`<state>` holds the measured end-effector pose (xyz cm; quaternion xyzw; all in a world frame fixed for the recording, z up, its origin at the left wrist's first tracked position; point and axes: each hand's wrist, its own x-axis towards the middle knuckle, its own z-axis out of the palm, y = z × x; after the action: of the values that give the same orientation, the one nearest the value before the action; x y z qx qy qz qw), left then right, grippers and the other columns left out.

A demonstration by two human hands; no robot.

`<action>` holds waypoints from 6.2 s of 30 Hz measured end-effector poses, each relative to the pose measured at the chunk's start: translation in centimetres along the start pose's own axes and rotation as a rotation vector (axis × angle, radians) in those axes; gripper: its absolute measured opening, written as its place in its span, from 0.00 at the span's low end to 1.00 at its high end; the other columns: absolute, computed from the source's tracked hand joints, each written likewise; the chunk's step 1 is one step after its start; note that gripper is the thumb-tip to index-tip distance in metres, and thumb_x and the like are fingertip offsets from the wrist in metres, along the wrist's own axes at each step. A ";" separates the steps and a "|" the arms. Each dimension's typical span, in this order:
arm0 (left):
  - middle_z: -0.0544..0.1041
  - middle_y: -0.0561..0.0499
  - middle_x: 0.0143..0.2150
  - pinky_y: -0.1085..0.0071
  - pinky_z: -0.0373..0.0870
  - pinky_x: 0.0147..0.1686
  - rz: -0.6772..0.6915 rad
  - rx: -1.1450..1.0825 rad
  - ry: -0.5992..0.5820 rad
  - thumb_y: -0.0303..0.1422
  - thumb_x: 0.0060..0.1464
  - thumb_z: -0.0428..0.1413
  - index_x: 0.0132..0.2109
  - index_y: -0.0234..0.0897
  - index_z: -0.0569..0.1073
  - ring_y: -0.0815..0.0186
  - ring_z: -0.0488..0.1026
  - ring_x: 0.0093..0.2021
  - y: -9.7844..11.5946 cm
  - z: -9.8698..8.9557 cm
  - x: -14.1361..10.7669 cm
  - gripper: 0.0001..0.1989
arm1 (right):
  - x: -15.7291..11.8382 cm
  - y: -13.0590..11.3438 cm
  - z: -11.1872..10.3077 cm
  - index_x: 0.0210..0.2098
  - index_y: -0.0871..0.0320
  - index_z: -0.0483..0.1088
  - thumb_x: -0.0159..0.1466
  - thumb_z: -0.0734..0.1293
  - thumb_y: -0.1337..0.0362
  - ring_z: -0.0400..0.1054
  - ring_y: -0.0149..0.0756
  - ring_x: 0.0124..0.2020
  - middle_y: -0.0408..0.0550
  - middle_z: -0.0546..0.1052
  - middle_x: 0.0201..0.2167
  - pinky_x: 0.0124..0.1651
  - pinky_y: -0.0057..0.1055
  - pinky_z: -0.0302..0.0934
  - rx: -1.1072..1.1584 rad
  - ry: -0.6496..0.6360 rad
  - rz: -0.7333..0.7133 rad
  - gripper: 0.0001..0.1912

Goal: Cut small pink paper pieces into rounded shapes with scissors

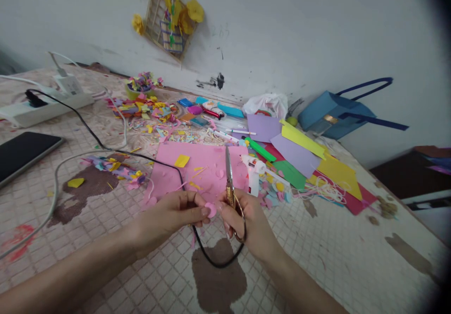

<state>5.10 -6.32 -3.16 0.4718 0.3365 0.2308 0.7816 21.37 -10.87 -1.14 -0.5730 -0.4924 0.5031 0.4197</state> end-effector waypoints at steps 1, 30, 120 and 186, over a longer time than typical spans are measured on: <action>0.72 0.56 0.27 0.74 0.60 0.33 -0.009 -0.024 -0.004 0.34 0.50 0.59 0.30 0.35 0.72 0.72 0.66 0.29 -0.1 0.0 0.0 0.07 | 0.0 0.0 0.0 0.24 0.58 0.64 0.55 0.65 0.62 0.54 0.23 0.12 0.34 0.61 0.13 0.15 0.20 0.51 -0.004 0.005 -0.006 0.07; 0.69 0.56 0.28 0.71 0.59 0.34 0.028 0.166 0.050 0.34 0.51 0.57 0.31 0.34 0.70 0.70 0.63 0.30 0.1 -0.5 0.2 0.07 | 0.2 1.0 0.0 0.27 0.59 0.64 0.57 0.63 0.62 0.54 0.23 0.12 0.34 0.60 0.14 0.15 0.20 0.52 -0.054 -0.069 0.011 0.07; 0.72 0.53 0.30 0.72 0.64 0.37 -0.017 -0.206 0.193 0.34 0.46 0.62 0.28 0.35 0.73 0.68 0.66 0.34 -0.2 0.4 -0.1 0.07 | 0.1 1.1 0.3 0.28 0.60 0.66 0.58 0.64 0.55 0.54 0.25 0.13 0.35 0.60 0.13 0.16 0.21 0.50 -0.037 -0.050 -0.003 0.13; 0.77 0.51 0.35 0.69 0.67 0.44 0.121 -0.132 0.011 0.31 0.51 0.59 0.29 0.34 0.70 0.68 0.73 0.39 1.7 -1.2 0.1 0.07 | -1.2 2.2 -2.6 0.25 0.59 0.63 0.59 0.60 0.42 0.47 0.23 0.12 0.34 0.55 0.12 0.15 0.22 0.44 -0.106 -0.316 0.023 0.25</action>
<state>4.16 -4.81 -2.04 0.4376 0.2958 0.3020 0.7936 24.26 -12.42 -2.72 -0.5136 -0.5715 0.5650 0.3006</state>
